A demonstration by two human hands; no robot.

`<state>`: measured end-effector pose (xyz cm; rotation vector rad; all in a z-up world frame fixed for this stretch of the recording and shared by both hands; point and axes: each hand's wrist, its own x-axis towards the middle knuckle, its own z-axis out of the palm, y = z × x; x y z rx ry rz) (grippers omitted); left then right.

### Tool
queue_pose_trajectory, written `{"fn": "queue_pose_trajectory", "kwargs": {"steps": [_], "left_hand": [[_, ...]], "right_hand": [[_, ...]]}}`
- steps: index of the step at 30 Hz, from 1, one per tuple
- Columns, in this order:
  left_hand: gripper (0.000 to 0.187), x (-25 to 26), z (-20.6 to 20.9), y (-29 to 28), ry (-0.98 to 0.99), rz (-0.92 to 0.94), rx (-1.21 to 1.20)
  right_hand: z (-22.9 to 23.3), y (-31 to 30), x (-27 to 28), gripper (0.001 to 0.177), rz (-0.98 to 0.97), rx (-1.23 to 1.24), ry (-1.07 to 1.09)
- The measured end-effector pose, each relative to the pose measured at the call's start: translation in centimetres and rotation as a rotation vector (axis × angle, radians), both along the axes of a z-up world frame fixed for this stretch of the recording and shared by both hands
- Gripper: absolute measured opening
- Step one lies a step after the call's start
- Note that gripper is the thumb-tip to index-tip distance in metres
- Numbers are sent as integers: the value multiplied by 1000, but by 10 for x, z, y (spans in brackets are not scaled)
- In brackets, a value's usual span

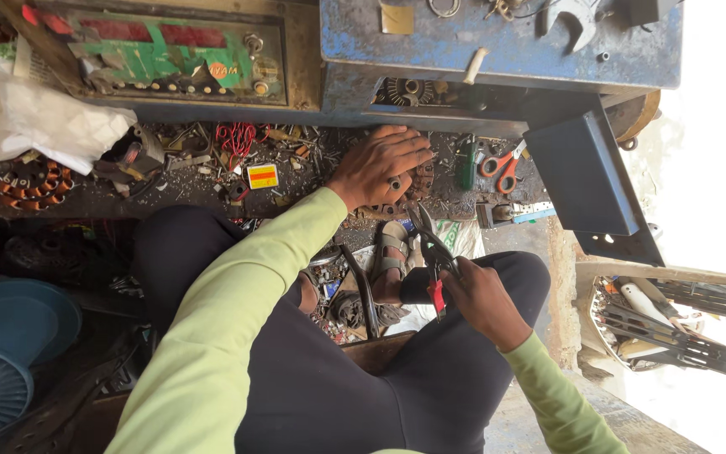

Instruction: The person uses pliers and a screwdriver to work on a fan motor, cutting wires and tightening components while sitting on the floor.

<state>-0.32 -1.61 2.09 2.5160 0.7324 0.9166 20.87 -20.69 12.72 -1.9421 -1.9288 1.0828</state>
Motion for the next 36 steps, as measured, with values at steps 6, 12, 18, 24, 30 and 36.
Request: {"fn": "queue_pose_trajectory", "kwargs": {"steps": [6,12,18,24,30,36], "left_hand": [[47,0,2,0,7,16,16],[47,-1,4,0,-11,9,0],[54,7,-4,2,-8,-23,-15],[53,0,4,2,21,-2,11],[45,3,5,-2,52,2,1],[50,2,10,4,55,-12,22]], "right_hand": [[3,6,0,33,5,4,-36],[-13,17,5,35,73,48,-71],[-91,7,10,35,-77,189,-60],[-83,11,12,33,-50,143,-96],[-67,26,7,33,4,114,-40],[-64,24,15,31,70,141,-19]]}}
